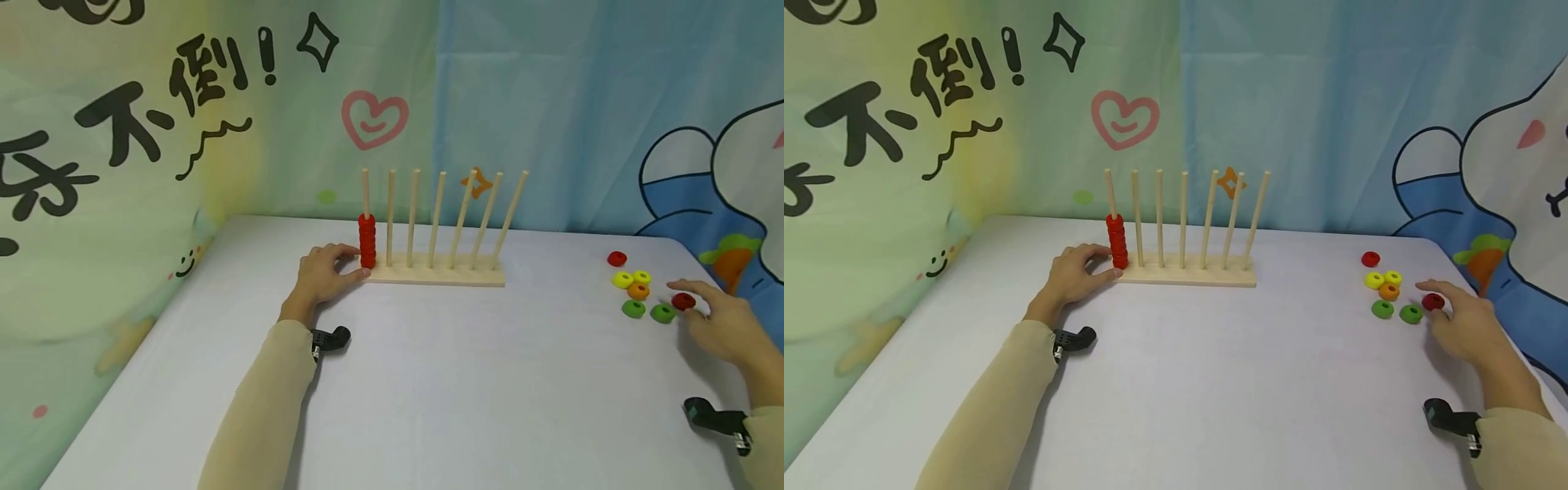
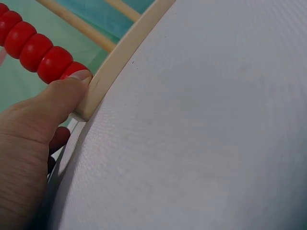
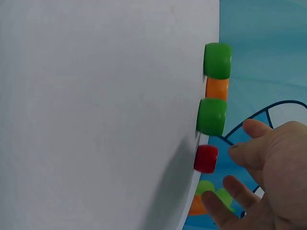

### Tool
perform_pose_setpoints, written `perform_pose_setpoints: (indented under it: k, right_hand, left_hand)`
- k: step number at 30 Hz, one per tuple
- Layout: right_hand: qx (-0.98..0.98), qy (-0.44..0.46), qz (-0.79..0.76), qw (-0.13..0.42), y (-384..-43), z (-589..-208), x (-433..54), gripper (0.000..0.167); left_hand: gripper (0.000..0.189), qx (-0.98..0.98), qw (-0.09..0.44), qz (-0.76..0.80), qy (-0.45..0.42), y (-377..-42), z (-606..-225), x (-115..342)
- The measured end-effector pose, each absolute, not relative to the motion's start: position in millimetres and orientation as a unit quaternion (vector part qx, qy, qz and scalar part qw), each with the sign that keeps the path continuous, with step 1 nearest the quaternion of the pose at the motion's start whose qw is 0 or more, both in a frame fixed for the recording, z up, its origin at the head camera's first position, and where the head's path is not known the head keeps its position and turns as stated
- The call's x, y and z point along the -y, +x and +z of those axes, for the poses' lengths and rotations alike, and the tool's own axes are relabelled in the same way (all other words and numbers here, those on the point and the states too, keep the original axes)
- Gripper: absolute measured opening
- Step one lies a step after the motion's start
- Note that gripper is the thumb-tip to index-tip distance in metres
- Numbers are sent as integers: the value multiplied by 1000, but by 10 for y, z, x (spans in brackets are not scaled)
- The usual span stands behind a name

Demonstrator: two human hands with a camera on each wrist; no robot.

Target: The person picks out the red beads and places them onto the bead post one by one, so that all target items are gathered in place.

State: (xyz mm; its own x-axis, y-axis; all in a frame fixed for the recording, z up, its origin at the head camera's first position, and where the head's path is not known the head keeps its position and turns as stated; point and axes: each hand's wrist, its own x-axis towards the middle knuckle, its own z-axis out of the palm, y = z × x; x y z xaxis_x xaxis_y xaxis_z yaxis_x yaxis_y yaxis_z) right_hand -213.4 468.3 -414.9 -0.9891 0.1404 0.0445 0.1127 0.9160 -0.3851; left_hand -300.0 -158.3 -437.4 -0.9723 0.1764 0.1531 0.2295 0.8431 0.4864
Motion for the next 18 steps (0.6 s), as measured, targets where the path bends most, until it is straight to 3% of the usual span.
perform_pose_setpoints:
  k: [10,18]
  right_hand:
    - [984,-53,167,-19,-2067,-4134,-4782,56]
    - [993,-33,115,4,-2089,-4136,-4771,45]
  left_hand:
    - [55,956,50,-270,-103,-2994,-4376,1571]
    - [56,958,54,-263,-100,-3008,-4391,1568]
